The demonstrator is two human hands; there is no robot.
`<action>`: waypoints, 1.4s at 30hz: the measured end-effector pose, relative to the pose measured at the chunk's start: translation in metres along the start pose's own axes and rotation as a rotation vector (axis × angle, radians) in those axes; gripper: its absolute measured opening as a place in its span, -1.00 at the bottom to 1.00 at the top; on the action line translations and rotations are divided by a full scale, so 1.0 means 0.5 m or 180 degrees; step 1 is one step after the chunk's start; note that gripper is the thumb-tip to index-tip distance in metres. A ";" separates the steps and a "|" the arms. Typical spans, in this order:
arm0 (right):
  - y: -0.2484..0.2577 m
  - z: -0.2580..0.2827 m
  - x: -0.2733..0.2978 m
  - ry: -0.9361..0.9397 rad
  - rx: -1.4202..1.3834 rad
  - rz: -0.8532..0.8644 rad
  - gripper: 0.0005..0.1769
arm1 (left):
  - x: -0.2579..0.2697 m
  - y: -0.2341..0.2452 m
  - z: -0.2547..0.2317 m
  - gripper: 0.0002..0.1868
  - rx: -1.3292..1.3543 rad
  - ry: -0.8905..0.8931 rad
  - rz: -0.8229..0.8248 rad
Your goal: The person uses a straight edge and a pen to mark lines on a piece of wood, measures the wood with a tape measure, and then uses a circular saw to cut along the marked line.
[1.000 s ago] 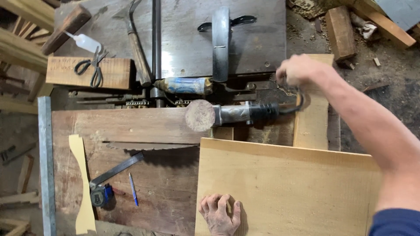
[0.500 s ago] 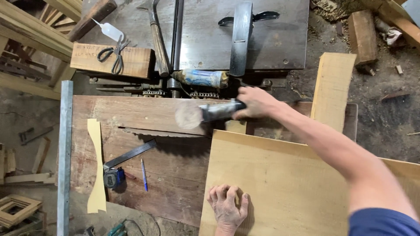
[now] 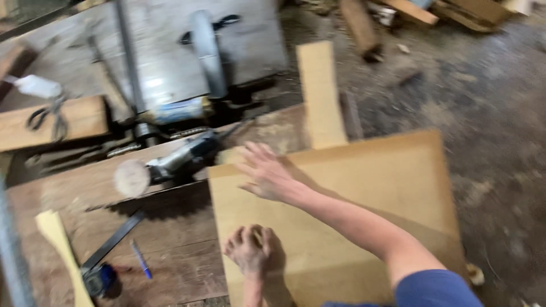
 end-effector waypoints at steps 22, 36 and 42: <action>-0.037 0.341 1.504 -0.5630 -0.1199 -0.2674 -0.48 | 0.059 0.008 0.026 -0.68 0.0400 -0.1298 -0.0517; -0.148 0.335 1.776 -0.5674 -0.2007 -0.2146 -0.42 | 0.441 0.181 -0.206 -0.71 0.1308 -0.1960 0.0274; -0.113 0.271 1.948 -0.5995 -0.1689 -0.1853 -0.41 | 0.506 0.278 -0.308 -0.50 0.1536 -0.1942 0.0412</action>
Point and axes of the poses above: each hand's wrist, its own x-axis away from the middle knuckle, its own y-axis out of the back of the hand, z = x × y, the point moved 5 cm from there along -x, towards the middle knuckle, and after that the axes turned 8 degrees about -x, right-handed, at the moved point
